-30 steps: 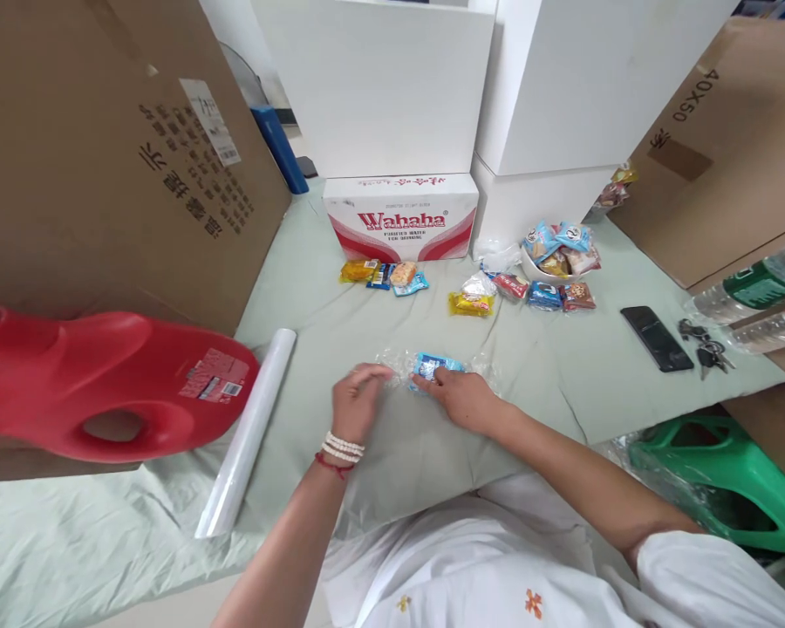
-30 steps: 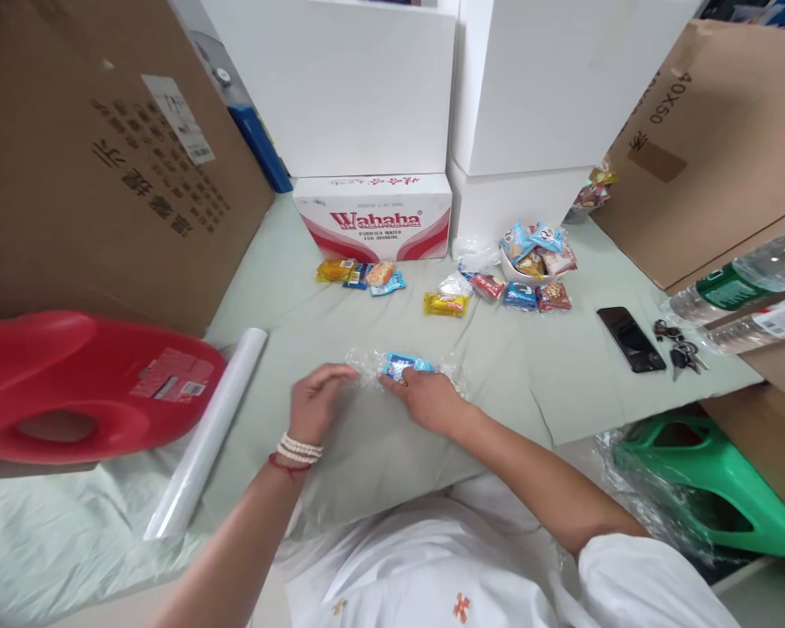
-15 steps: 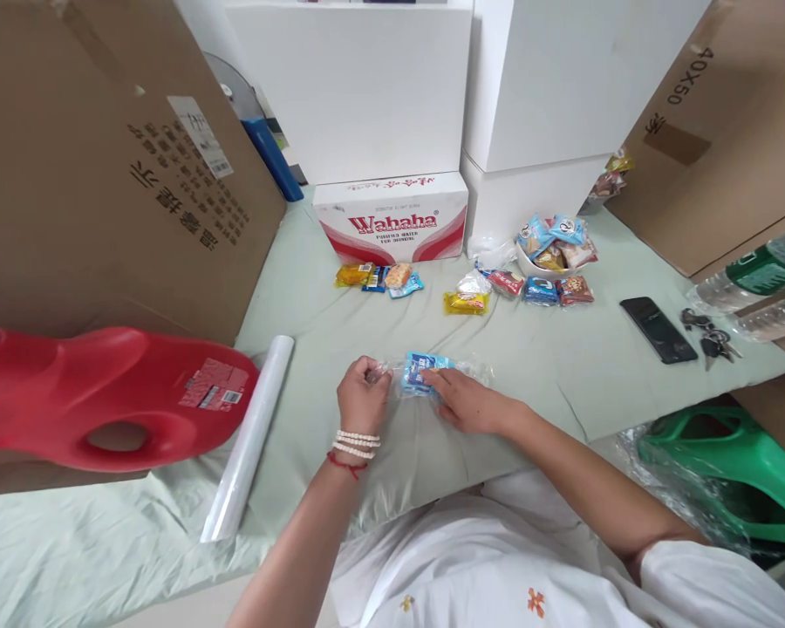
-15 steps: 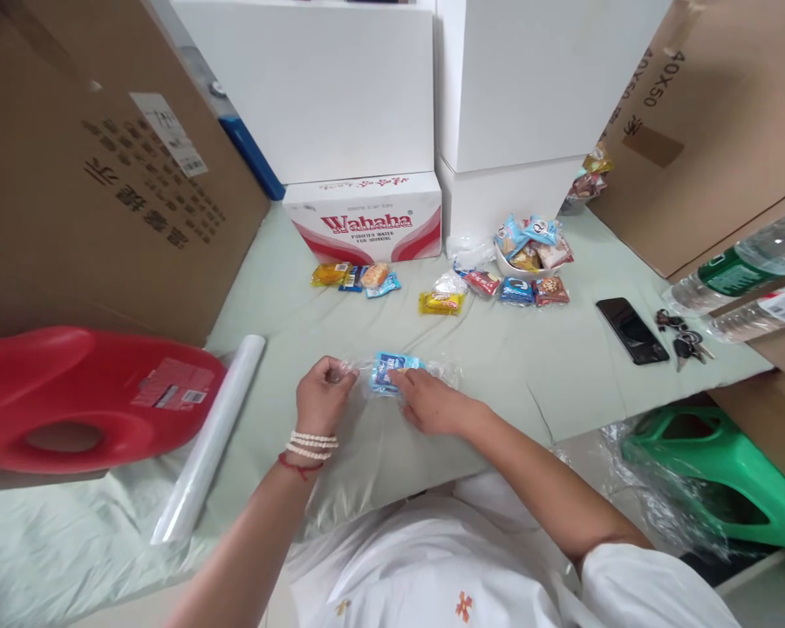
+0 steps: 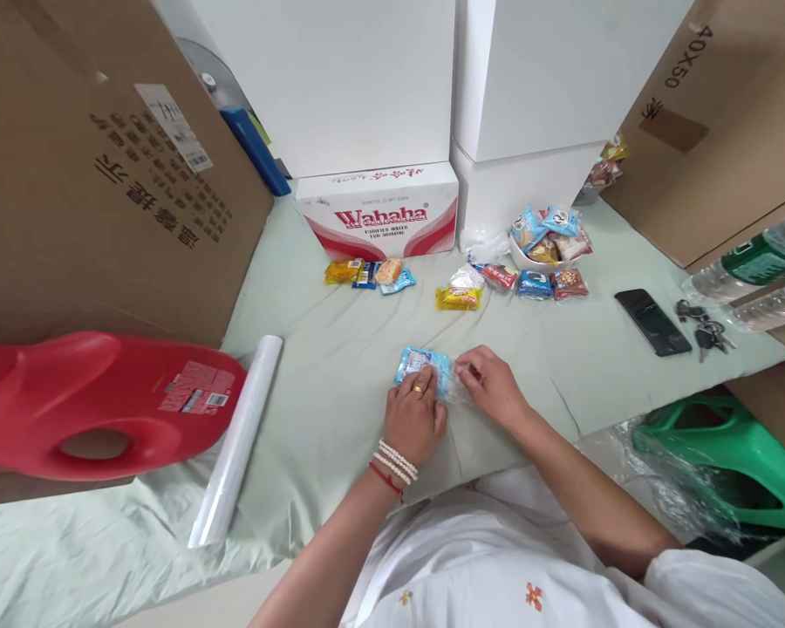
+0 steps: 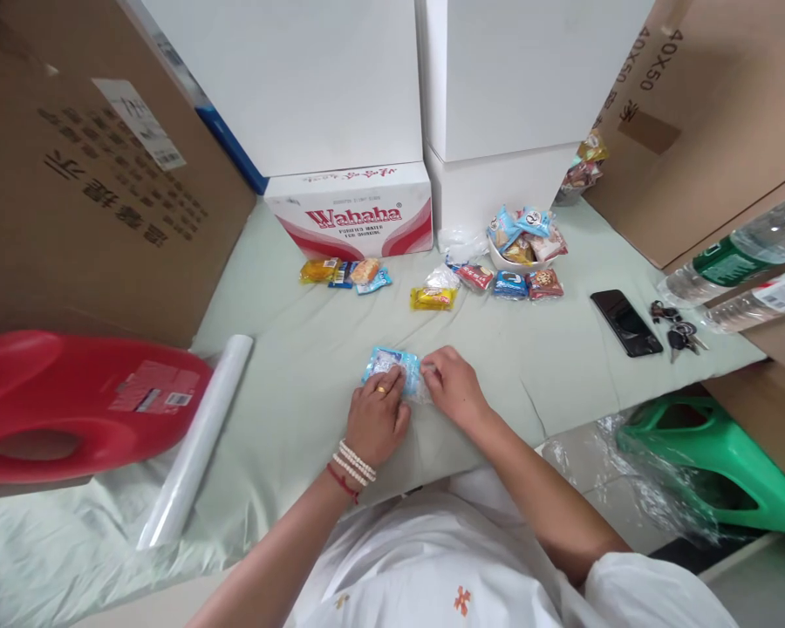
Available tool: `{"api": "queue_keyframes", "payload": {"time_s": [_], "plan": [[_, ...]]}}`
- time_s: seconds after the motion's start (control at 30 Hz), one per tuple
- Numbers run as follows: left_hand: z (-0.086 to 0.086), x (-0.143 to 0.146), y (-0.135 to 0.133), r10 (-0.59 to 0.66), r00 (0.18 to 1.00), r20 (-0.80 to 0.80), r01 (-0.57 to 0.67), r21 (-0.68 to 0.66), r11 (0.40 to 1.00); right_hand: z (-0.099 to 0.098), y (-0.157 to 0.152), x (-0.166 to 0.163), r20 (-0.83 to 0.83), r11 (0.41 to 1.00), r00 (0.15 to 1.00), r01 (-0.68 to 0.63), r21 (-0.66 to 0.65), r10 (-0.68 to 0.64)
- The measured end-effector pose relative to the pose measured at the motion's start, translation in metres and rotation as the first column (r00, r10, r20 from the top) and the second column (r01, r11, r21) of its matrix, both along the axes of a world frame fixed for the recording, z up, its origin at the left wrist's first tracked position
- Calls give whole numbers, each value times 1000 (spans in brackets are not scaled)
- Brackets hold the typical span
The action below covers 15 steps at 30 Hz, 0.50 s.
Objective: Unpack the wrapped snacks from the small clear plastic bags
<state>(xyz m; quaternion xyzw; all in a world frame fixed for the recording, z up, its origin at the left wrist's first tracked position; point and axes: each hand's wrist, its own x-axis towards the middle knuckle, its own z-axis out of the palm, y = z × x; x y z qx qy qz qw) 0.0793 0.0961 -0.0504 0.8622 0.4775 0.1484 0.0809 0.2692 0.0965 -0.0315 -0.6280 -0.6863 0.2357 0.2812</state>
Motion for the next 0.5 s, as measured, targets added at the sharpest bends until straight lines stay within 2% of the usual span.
{"api": "queue_keyframes", "payload": {"time_s": [0.03,0.07,0.1,0.2,0.33,0.43,0.5], "plan": [[0,0,-2,1,1000,-27,-1,2,1000,-3,-1,1,86,991,988,131,16,-132],[-1,-1,-4,3,999,-46,-2,3,1000,-5,-3,2,169,978,964,206,23,-207],[-2,-1,-5,5,998,-56,-5,3,1000,-8,-5,3,240,974,944,228,12,-224],[-5,-2,-6,10,999,-53,-10,-1,1000,-7,-9,12,316,982,938,176,-72,-145],[-7,-4,-5,14,1000,-27,-14,10,1000,23,3,18,189,969,978,125,-213,-84],[-8,0,-6,7,1000,-24,-6,33,999,46,32,-5,135,975,990,72,-210,-44],[-8,3,-7,-9,999,-38,11,38,999,51,54,-33,189,977,982,33,-209,7]]}}
